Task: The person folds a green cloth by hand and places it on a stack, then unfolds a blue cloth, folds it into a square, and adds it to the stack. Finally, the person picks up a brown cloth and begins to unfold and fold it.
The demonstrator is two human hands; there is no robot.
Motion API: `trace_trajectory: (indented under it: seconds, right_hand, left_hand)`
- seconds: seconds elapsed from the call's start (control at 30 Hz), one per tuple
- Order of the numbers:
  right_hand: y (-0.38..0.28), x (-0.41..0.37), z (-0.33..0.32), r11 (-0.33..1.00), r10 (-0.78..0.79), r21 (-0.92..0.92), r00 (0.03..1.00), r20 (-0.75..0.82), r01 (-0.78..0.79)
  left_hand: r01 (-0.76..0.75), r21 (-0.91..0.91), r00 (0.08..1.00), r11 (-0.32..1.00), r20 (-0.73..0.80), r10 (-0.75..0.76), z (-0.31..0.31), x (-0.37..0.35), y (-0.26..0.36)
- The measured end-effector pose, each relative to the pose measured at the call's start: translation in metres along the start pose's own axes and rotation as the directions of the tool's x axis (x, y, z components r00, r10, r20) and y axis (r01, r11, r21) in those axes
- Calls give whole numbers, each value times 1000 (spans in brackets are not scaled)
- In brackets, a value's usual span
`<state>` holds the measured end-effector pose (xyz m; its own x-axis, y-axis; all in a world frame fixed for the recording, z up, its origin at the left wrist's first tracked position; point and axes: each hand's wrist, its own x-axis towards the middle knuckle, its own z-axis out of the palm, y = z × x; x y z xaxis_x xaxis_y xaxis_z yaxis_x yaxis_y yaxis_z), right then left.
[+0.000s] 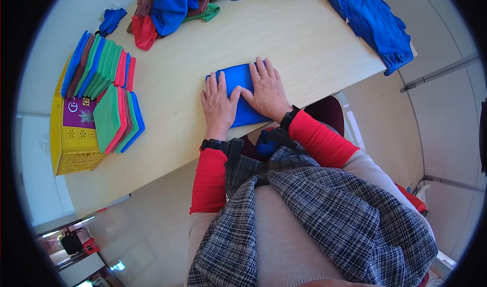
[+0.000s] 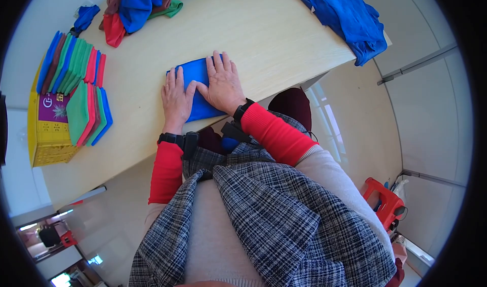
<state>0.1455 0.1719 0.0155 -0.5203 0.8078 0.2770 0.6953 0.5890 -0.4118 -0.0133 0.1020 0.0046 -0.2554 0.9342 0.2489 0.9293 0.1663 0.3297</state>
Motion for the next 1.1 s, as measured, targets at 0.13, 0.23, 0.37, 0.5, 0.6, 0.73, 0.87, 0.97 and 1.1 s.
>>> trace_trajectory:
  seconds: [0.13,0.23,0.37,0.5,0.6,0.73,0.87,0.97,1.1]
  right_hand:
    - [7,-5,0,999,46,-2,999,-21,-46]
    - [8,-5,3,998,55,-11,998,-36,-55]
    - [16,-12,6,997,74,-15,995,-67,-75]
    - [24,-18,6,996,88,-26,994,-72,-90]
    - [27,-22,1,996,81,-38,994,-70,-84]
    - [32,-22,-11,993,81,-85,996,-23,-82]
    - [25,-22,-20,987,92,-131,995,-48,-97]
    - [11,-19,-23,993,25,-117,996,-80,-35]
    - [-8,-11,-5,992,-117,-56,990,-83,113]
  left_hand:
    - [12,30,1000,999,10,-12,2,-1,2]
    - [29,37,1000,999,8,-29,1,-2,2]
    - [35,49,999,998,8,-36,1,-3,3]
    - [32,66,999,997,11,-33,1,-4,4]
    - [42,78,999,996,15,-44,0,-5,5]
    - [46,100,999,994,19,-48,-2,-4,7]
    - [49,120,998,992,19,-51,-1,-6,7]
    - [57,128,998,990,30,-61,-1,-5,7]
    - [66,148,996,987,56,-75,-1,-4,7]
